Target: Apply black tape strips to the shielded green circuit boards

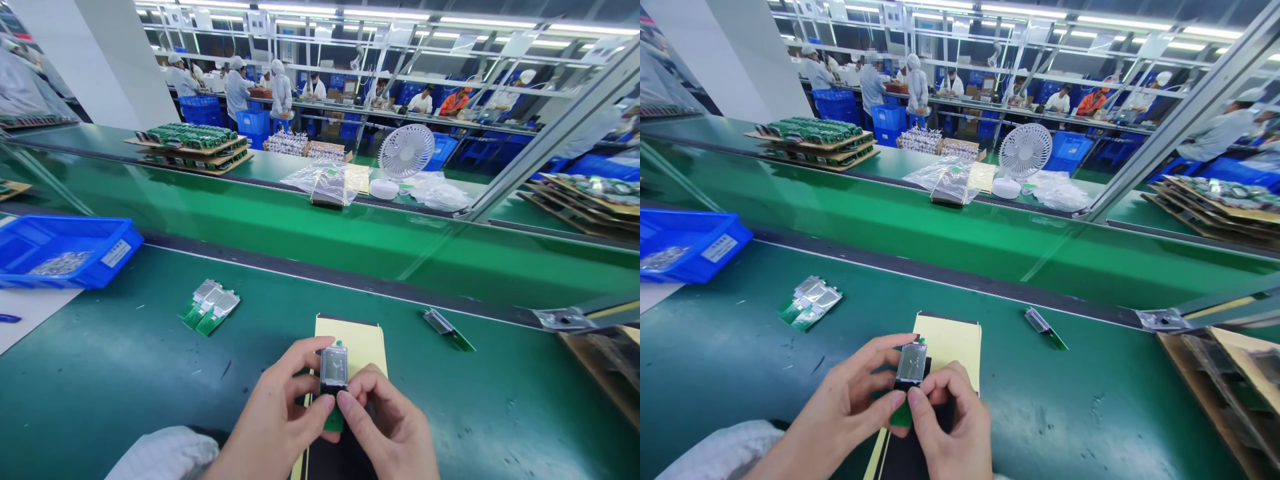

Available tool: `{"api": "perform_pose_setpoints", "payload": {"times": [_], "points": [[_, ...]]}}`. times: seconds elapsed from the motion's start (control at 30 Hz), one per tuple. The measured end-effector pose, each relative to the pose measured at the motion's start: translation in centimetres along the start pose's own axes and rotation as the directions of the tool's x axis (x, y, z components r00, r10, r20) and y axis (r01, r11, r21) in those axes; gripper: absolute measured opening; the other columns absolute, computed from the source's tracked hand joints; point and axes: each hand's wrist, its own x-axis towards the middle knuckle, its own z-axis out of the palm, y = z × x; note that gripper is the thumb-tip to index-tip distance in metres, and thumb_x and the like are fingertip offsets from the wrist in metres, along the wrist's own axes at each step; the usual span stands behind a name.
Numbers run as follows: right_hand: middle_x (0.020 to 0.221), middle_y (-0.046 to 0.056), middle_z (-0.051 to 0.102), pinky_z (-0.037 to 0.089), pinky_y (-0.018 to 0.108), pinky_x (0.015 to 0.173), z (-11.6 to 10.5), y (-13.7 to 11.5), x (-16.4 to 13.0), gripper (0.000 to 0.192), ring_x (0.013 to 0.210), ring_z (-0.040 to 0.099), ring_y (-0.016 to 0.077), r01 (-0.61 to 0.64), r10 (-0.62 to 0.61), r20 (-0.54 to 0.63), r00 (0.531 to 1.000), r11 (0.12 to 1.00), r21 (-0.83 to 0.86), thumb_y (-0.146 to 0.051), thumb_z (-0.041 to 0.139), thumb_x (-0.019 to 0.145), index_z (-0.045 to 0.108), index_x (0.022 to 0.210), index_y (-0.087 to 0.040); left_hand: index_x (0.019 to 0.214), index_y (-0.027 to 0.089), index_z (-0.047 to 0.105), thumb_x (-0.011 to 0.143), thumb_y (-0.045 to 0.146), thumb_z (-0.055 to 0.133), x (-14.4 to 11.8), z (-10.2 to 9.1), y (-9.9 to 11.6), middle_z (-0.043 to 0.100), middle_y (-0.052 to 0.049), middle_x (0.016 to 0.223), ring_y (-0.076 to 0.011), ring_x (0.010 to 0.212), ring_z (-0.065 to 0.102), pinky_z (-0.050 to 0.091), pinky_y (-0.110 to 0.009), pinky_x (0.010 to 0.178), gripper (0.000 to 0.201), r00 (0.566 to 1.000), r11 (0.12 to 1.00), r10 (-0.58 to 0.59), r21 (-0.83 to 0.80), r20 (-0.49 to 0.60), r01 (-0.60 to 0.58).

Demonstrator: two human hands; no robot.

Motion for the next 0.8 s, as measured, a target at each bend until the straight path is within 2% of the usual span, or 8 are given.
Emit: {"api": "perform_pose_setpoints", "payload": {"times": [0.27, 0.37, 0.5, 0.57, 0.67, 0.8], "points": [[0.059, -0.002, 0.045, 0.034, 0.026, 0.049, 0.6, 0.8, -0.4, 0.02, 0.056, 0.042, 0.0145, 0.035, -0.041, -0.089, 0.995, 0.997, -0.067, -0.034, 0.059, 0.069, 0.052, 0.055, -0.022, 0.102, 0.025, 0.052, 0.071, 0.036, 0.065, 0.2, 0.4, -0.5, 0.049, 0.001, 0.084, -0.0149, 0.072, 0.056, 0.057, -0.029, 0.053, 0.036, 0.998, 0.999, -0.006, -0.049, -0.068, 0.003], [0.058, -0.003, 0.041, 0.033, 0.024, 0.044, 0.8, 0.9, -0.6, 0.019, 0.055, 0.04, 0.0142, 0.002, -0.018, -0.157, 0.987, 0.995, -0.102, -0.035, 0.059, 0.068, 0.051, 0.056, -0.022, 0.098, 0.025, 0.053, 0.071, 0.036, 0.066, 0.3, 0.5, -0.5, 0.045, 0.002, 0.082, -0.0146, 0.071, 0.056, 0.055, -0.025, 0.051, 0.032, 0.995, 0.998, -0.01, -0.065, -0.099, 0.003], [0.057, -0.006, 0.04, 0.036, 0.023, 0.045, 0.9, 0.5, -0.6, 0.02, 0.051, 0.039, 0.0117, -0.034, 0.03, -0.239, 0.971, 0.999, -0.016, -0.033, 0.066, 0.063, 0.049, 0.066, -0.022, 0.099, 0.027, 0.053, 0.073, 0.034, 0.064, 0.3, 0.5, -0.3, 0.046, 0.003, 0.083, -0.0121, 0.067, 0.056, 0.054, -0.023, 0.052, 0.03, 0.989, 0.998, 0.023, -0.052, -0.146, -0.031], [0.06, -0.005, 0.045, 0.039, 0.024, 0.05, 0.9, 0.3, -0.5, 0.024, 0.052, 0.043, 0.0116, -0.038, 0.051, -0.209, 0.977, 0.997, 0.064, -0.033, 0.068, 0.062, 0.051, 0.076, -0.022, 0.102, 0.029, 0.052, 0.075, 0.032, 0.063, 0.2, 0.4, -0.4, 0.047, 0.003, 0.086, -0.0112, 0.066, 0.056, 0.055, -0.025, 0.054, 0.029, 0.987, 0.997, 0.049, -0.043, -0.155, -0.056], [0.064, -0.003, 0.05, 0.042, 0.024, 0.051, 1.1, 0.0, -0.6, 0.029, 0.057, 0.046, 0.0135, -0.113, 0.124, -0.06, 0.99, 0.981, 0.158, -0.039, 0.066, 0.065, 0.057, 0.087, -0.022, 0.103, 0.03, 0.054, 0.077, 0.028, 0.061, 0.0, 0.3, -0.6, 0.046, 0.002, 0.09, -0.0108, 0.068, 0.057, 0.055, -0.023, 0.057, 0.027, 0.989, 0.998, 0.057, -0.022, -0.134, -0.06], [0.062, -0.002, 0.05, 0.041, 0.021, 0.045, 1.3, 0.1, -0.8, 0.024, 0.057, 0.043, 0.0128, -0.205, 0.196, 0.059, 0.979, 0.951, 0.234, -0.043, 0.066, 0.068, 0.058, 0.074, -0.021, 0.105, 0.032, 0.054, 0.079, 0.027, 0.058, -0.3, 0.5, -1.0, 0.044, 0.003, 0.085, -0.0132, 0.072, 0.059, 0.056, -0.026, 0.061, 0.027, 0.994, 0.999, 0.052, 0.011, -0.1, -0.051]]}}
